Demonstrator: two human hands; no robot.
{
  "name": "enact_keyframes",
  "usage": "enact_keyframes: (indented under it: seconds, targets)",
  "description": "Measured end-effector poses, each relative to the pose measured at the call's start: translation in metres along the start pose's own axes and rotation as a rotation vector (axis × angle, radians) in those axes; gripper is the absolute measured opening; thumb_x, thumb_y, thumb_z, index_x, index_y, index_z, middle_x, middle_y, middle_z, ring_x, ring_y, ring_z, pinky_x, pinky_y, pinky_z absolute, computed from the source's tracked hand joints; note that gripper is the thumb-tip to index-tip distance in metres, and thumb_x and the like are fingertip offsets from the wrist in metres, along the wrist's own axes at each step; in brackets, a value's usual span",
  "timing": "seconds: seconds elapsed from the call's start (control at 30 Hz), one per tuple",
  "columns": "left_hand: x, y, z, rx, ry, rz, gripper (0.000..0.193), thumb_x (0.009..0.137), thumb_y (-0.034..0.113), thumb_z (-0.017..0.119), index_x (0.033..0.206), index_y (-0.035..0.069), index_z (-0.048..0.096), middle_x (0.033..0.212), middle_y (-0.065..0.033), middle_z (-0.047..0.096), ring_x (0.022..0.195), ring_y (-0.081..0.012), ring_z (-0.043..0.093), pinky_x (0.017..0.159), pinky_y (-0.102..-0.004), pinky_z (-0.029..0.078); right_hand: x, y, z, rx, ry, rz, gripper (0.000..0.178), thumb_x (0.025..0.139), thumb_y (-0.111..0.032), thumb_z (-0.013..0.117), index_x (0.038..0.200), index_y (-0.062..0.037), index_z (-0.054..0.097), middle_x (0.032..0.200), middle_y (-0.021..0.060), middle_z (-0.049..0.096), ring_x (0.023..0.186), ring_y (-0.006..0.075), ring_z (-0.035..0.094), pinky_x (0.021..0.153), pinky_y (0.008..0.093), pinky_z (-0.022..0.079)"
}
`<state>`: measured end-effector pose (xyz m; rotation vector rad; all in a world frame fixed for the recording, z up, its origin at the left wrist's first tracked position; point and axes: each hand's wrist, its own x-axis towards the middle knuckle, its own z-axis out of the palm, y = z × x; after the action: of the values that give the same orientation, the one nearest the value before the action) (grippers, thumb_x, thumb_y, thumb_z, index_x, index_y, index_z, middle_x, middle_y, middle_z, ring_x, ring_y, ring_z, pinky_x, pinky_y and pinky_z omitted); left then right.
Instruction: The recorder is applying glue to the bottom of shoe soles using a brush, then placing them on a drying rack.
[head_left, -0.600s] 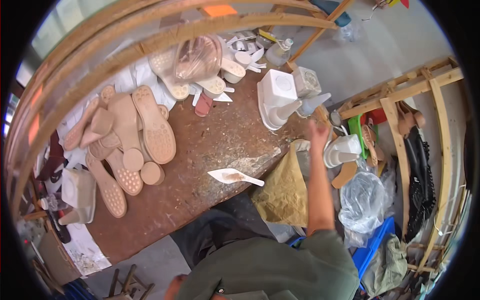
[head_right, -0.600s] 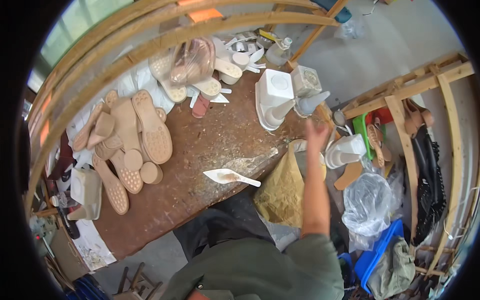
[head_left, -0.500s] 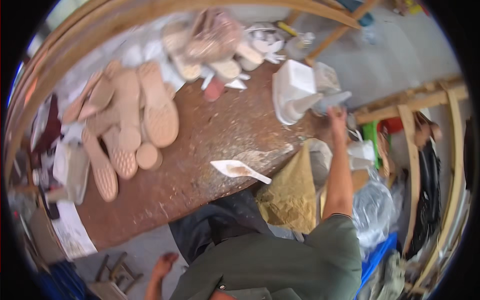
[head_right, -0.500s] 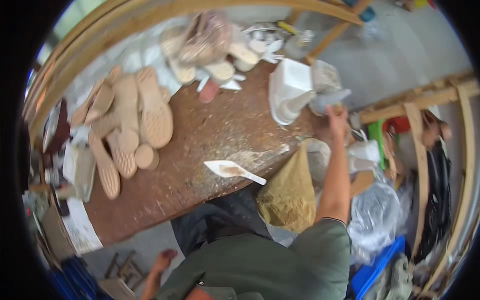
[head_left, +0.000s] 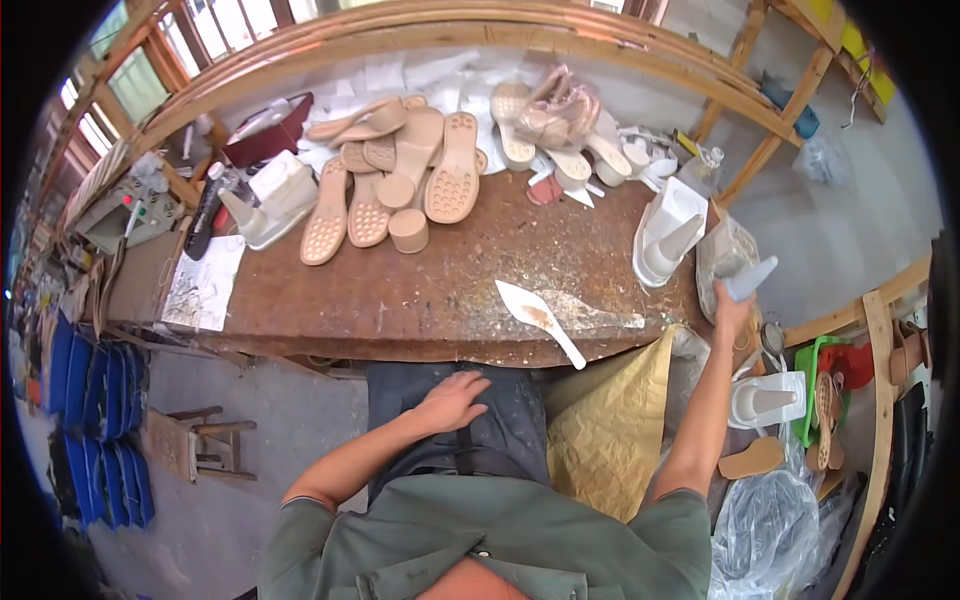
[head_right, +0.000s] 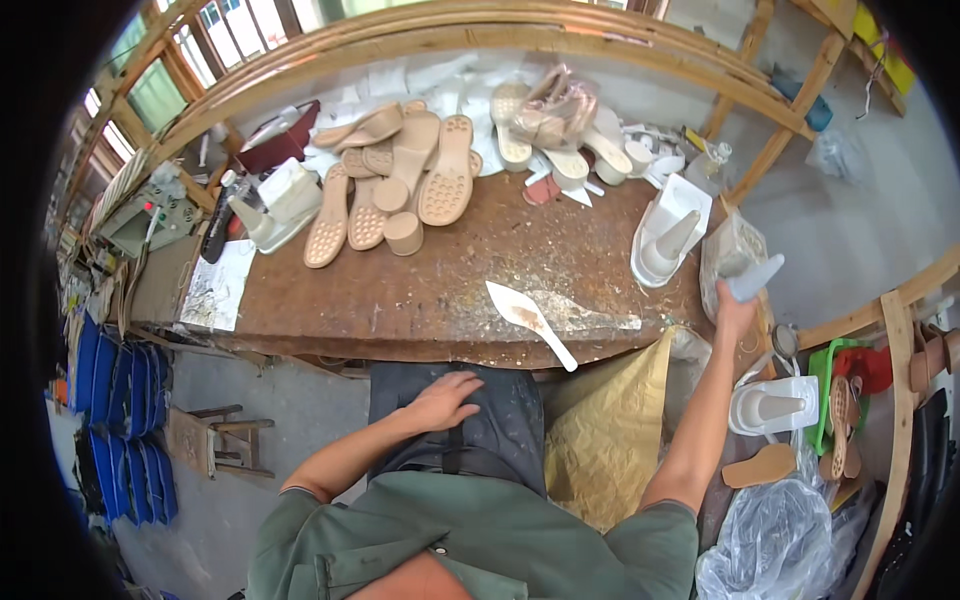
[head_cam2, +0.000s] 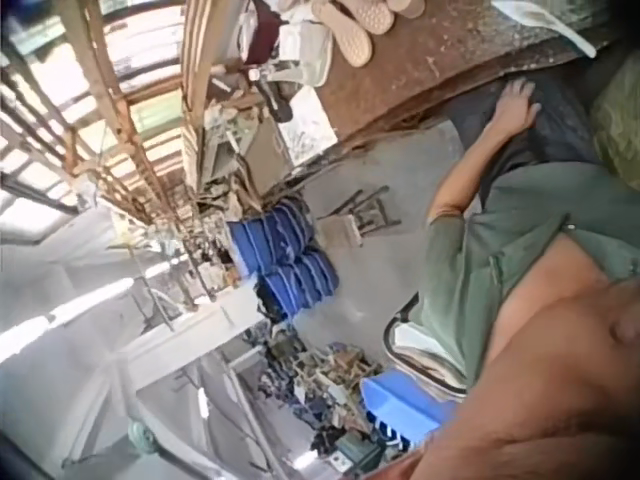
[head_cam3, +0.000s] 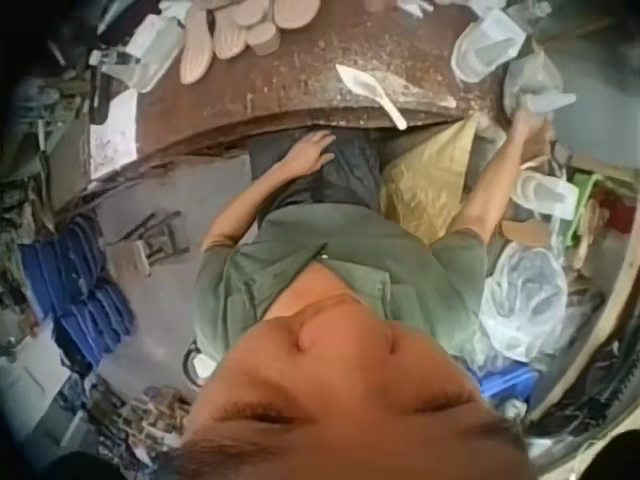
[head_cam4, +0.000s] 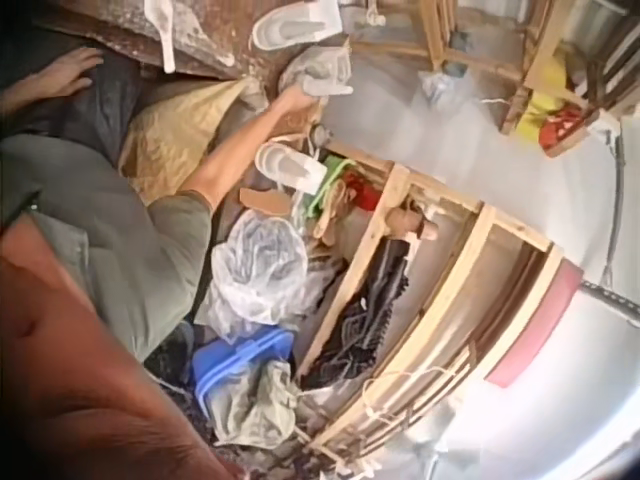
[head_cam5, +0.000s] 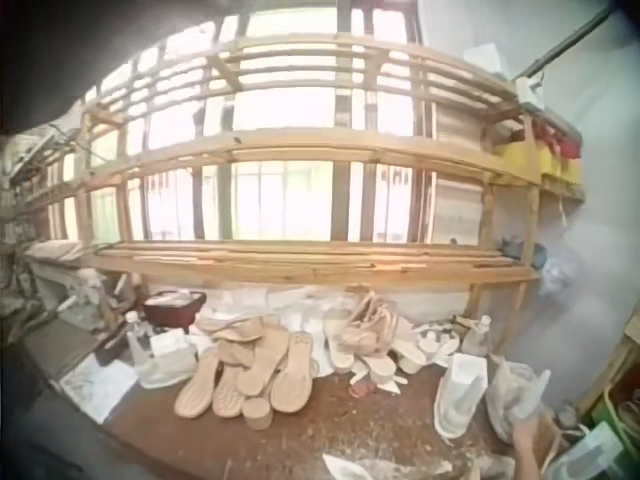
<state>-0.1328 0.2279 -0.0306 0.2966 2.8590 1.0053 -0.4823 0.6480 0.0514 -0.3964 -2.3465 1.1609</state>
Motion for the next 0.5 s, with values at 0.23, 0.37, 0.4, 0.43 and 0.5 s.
enact_keyframes:
  seconds: [0.23,0.37,0.4,0.43,0.5]
  targets:
    - [-0.003,0.006,0.044,0.214,-0.296,0.123,0.049,0.079,0.023,0.062,0.124,0.007,0.050,0.121,-0.0193,0.047,0.113,-0.0366,0.045,0.094,-0.0457,0.037,-0.112,-0.041,-0.072,-0.055,-0.061,-0.019,0.061,0.063,-0.037,0.075,0.107,0.0007,0.056,0.101,0.0178,0.063,0.095,0.0325,0.060,0.086,0.0383,0.043]
    - [-0.004,0.016,0.033,0.183,-0.355,0.047,0.027,0.080,0.018,0.058,0.103,0.004,0.056,0.103,-0.0178,0.056,0.097,-0.0356,0.056,0.084,-0.0449,0.043,-0.177,-0.071,-0.103,0.013,-0.149,0.001,0.057,0.064,-0.034,0.075,0.104,0.0019,0.057,0.097,0.0151,0.063,0.090,0.0264,0.061,0.082,0.0350,0.044]
    - [-0.006,0.001,0.049,0.136,-0.188,0.164,0.015,0.079,0.014,0.055,0.090,0.003,0.055,0.092,-0.0160,0.058,0.085,-0.0350,0.058,0.079,-0.0447,0.045,-0.192,-0.078,-0.106,0.065,-0.210,0.011,0.055,0.065,-0.033,0.075,0.104,0.0021,0.057,0.096,0.0136,0.063,0.087,0.0240,0.060,0.081,0.0336,0.044]
    - [-0.005,0.006,0.049,0.125,-0.199,0.171,0.015,0.079,0.014,0.055,0.090,0.003,0.055,0.092,-0.0160,0.058,0.085,-0.0350,0.058,0.079,-0.0447,0.045,-0.208,-0.087,-0.109,0.051,-0.205,0.020,0.055,0.065,-0.033,0.075,0.104,0.0021,0.057,0.096,0.0136,0.063,0.087,0.0240,0.060,0.081,0.0336,0.044]
    - [0.009,0.023,0.038,0.170,-0.159,0.273,0.012,0.078,0.012,0.054,0.087,0.004,0.055,0.086,-0.0146,0.055,0.082,-0.0330,0.057,0.076,-0.0434,0.045,-0.233,-0.099,-0.112,0.137,-0.216,-0.066,0.051,0.066,-0.028,0.076,0.103,0.0020,0.057,0.094,0.0106,0.063,0.083,0.0202,0.060,0.078,0.0318,0.045]
